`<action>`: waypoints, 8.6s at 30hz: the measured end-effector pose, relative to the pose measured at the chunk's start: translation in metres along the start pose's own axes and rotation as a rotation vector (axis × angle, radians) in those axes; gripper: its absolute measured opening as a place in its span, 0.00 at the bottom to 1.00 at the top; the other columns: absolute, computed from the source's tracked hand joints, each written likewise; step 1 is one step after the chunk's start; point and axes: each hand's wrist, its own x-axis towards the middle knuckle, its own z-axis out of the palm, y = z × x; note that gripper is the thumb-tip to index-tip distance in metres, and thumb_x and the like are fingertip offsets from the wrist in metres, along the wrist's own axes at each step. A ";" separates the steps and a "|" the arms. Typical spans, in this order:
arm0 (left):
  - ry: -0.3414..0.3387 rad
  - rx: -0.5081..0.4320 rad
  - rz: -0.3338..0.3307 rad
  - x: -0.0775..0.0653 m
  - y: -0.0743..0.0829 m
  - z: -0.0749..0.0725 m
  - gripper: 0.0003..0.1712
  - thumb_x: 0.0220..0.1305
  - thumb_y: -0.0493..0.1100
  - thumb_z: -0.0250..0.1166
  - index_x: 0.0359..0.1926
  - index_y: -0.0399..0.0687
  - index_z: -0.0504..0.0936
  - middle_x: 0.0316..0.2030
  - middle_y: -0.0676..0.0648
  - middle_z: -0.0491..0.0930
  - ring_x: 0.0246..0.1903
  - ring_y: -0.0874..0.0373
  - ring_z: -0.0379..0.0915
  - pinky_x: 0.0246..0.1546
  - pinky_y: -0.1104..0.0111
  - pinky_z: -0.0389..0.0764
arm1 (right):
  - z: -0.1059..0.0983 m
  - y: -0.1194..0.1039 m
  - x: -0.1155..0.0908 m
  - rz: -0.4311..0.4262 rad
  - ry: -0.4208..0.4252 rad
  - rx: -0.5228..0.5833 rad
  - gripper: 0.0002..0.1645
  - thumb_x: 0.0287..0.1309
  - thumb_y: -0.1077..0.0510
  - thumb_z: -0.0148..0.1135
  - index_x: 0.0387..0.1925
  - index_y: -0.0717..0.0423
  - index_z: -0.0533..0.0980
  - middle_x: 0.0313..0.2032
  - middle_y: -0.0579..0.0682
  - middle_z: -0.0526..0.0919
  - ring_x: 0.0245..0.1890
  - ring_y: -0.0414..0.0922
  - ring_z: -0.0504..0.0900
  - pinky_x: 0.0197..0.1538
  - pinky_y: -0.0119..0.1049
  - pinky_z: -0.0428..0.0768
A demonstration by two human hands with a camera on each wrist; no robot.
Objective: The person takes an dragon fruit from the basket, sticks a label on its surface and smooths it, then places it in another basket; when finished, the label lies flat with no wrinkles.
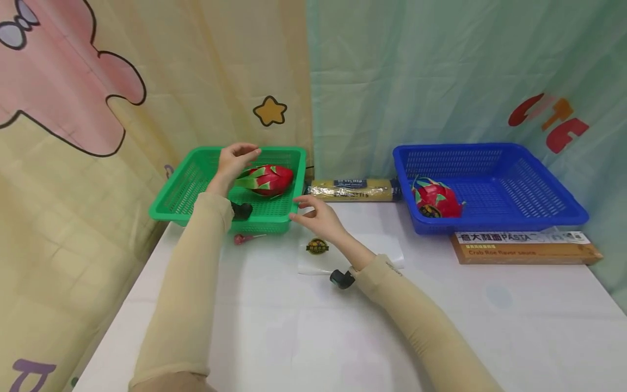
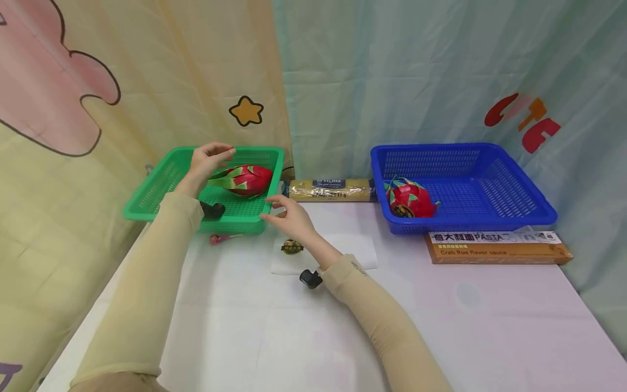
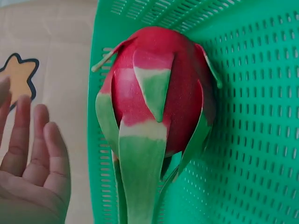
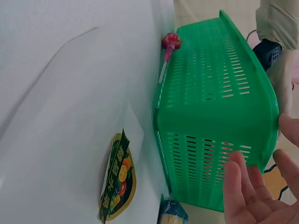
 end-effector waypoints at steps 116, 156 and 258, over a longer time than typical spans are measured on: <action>-0.543 0.422 0.391 -0.270 -0.041 0.105 0.45 0.45 0.64 0.72 0.65 0.67 0.66 0.62 0.57 0.67 0.59 0.60 0.64 0.49 0.60 0.76 | -0.060 0.077 -0.180 -0.204 -0.237 0.223 0.43 0.46 0.62 0.72 0.63 0.53 0.62 0.62 0.54 0.65 0.61 0.47 0.64 0.51 0.39 0.77; -0.777 0.274 0.359 -0.238 -0.034 0.064 0.36 0.60 0.52 0.66 0.66 0.48 0.65 0.61 0.47 0.68 0.58 0.52 0.67 0.56 0.56 0.70 | -0.070 0.064 -0.185 -0.119 -0.319 0.093 0.44 0.48 0.55 0.71 0.65 0.45 0.61 0.62 0.48 0.67 0.61 0.53 0.67 0.53 0.41 0.74; -0.575 0.256 0.367 -0.206 -0.042 0.082 0.18 0.63 0.44 0.62 0.51 0.38 0.79 0.43 0.44 0.80 0.44 0.54 0.76 0.42 0.66 0.78 | -0.079 0.040 -0.109 -0.049 -0.137 0.183 0.06 0.56 0.61 0.64 0.33 0.59 0.75 0.40 0.55 0.79 0.45 0.49 0.77 0.47 0.40 0.78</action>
